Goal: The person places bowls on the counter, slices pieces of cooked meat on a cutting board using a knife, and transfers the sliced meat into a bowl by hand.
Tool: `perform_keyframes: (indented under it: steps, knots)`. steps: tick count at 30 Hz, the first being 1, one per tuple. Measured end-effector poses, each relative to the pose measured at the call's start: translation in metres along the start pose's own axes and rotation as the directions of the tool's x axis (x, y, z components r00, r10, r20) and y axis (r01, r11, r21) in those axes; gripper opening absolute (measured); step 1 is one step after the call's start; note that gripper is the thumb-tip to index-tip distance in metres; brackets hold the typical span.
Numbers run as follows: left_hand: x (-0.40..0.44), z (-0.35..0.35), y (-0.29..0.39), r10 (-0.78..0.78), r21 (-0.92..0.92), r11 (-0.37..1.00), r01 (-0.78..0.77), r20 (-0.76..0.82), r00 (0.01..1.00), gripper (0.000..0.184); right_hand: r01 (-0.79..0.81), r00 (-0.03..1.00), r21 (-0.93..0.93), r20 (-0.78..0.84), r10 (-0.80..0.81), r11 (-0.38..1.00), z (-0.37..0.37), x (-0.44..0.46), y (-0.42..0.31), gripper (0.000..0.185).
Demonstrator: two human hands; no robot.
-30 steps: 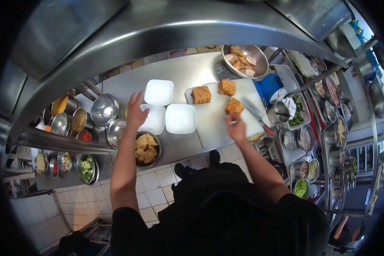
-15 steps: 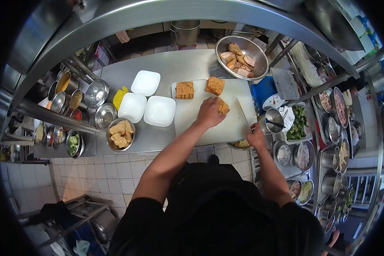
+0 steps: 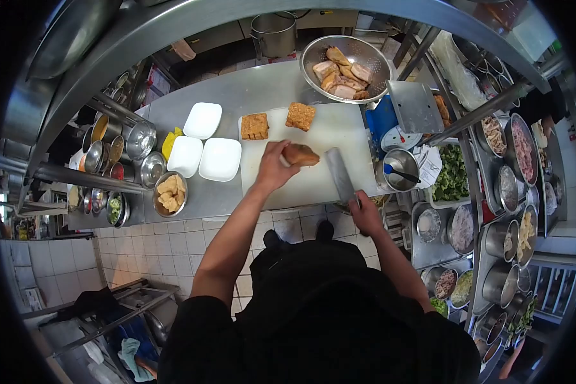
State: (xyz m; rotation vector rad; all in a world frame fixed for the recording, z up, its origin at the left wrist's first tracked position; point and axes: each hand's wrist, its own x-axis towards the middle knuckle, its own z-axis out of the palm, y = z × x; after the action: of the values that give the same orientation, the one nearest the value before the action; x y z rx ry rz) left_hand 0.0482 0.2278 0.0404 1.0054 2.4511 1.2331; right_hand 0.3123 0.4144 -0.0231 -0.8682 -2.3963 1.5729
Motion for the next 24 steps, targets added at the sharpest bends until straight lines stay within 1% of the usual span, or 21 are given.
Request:
perform_keyframes:
  steps: [1,2,3,4,5,6,7,8,9,10,11,13,14,16,17,19,20,21,22,23,24]
  knots:
    - [-0.013,-0.001,-0.021,-0.018,0.030,0.999,0.017,0.028,0.999,0.073,0.239,0.967,-0.341,0.000,-0.254,0.909,0.000,0.009,0.002,0.019]
    - [-0.028,-0.003,-0.036,-0.016,0.028,0.999,0.016,0.025,1.000,0.073,0.056,0.996,-0.305,-0.049,-0.074,0.951,-0.006,0.010,-0.024,0.021]
    - [-0.041,-0.008,-0.046,-0.023,0.110,0.994,0.015,0.075,0.997,0.077,0.065,0.995,-0.309,-0.046,-0.083,0.949,-0.008,0.015,-0.028,0.021]
    - [-0.051,-0.011,-0.056,-0.038,0.193,0.981,0.013,0.122,0.992,0.081,0.018,0.987,-0.348,-0.143,-0.072,0.937,-0.009,0.020,-0.032,0.022]
    - [-0.061,-0.015,-0.056,-0.043,0.193,0.981,0.020,0.113,0.993,0.081,-0.035,0.970,-0.381,-0.236,-0.061,0.924,-0.007,0.021,-0.037,0.023]
    - [-0.069,-0.018,-0.055,-0.032,0.163,0.987,0.013,0.116,0.993,0.084,0.022,0.963,-0.412,-0.236,-0.129,0.911,-0.001,0.019,-0.041,0.026]
    - [-0.076,-0.019,-0.056,-0.023,0.132,0.991,0.007,0.121,0.992,0.087,0.027,0.965,-0.415,-0.226,-0.132,0.909,0.007,0.016,-0.045,0.026]
    - [-0.077,-0.019,-0.058,-0.017,0.090,0.996,0.004,0.147,0.989,0.090,0.035,0.987,-0.279,-0.144,-0.078,0.960,0.018,0.009,-0.053,0.025]
    - [-0.077,-0.018,-0.059,-0.021,0.088,0.996,0.008,0.144,0.989,0.090,0.028,0.998,-0.138,-0.055,-0.036,0.990,0.029,0.004,-0.061,0.024]
    - [-0.076,-0.016,-0.059,-0.024,0.069,0.997,0.014,0.154,0.988,0.089,0.080,0.997,-0.102,-0.012,-0.082,0.992,0.042,-0.002,-0.070,0.024]
    - [-0.075,-0.013,-0.059,-0.028,0.050,0.999,0.020,0.166,0.986,0.089,-0.003,0.994,-0.098,0.110,0.014,0.995,0.045,-0.011,-0.099,0.022]
    - [-0.073,-0.012,-0.054,-0.046,0.046,0.998,0.039,0.165,0.985,0.088,0.085,0.983,-0.174,0.178,-0.054,0.981,0.067,-0.014,-0.100,0.022]
    - [-0.071,-0.012,-0.056,-0.036,0.042,0.999,0.030,0.148,0.988,0.085,0.081,0.984,-0.179,0.174,-0.050,0.981,0.074,-0.015,-0.106,0.022]
    - [-0.068,-0.013,-0.061,-0.020,0.030,0.999,0.017,0.134,0.991,0.083,0.117,0.967,-0.238,0.247,-0.056,0.964,0.084,-0.015,-0.118,0.023]
    - [-0.068,-0.017,-0.061,-0.038,0.028,0.999,0.034,0.131,0.991,0.082,0.113,0.968,-0.244,0.244,-0.052,0.963,0.088,-0.015,-0.124,0.023]
    - [-0.071,-0.020,-0.061,-0.054,0.020,0.998,0.052,0.127,0.990,0.080,0.097,0.967,-0.402,0.253,0.009,0.911,0.093,-0.016,-0.133,0.024]
    - [-0.072,-0.020,-0.061,-0.061,0.027,0.998,0.058,0.123,0.991,0.079,0.094,0.968,-0.407,0.250,0.012,0.909,0.097,-0.017,-0.132,0.024]
    - [-0.071,-0.021,-0.061,-0.064,0.034,0.998,0.060,0.116,0.991,0.078,0.113,0.967,-0.484,0.253,0.015,0.868,0.102,-0.015,-0.130,0.025]
    - [-0.070,-0.022,-0.060,-0.057,0.031,0.998,0.054,0.115,0.992,0.078,0.131,0.967,-0.556,0.254,0.018,0.821,0.106,-0.013,-0.129,0.025]
    - [-0.071,-0.021,-0.060,-0.041,0.045,0.998,0.036,0.111,0.993,0.079,0.126,0.968,-0.559,0.249,0.021,0.820,0.110,-0.012,-0.133,0.025]
    - [-0.072,-0.020,-0.059,-0.025,0.059,0.998,0.019,0.108,0.994,0.080,0.118,0.971,-0.602,0.237,0.035,0.790,0.117,-0.009,-0.137,0.027]
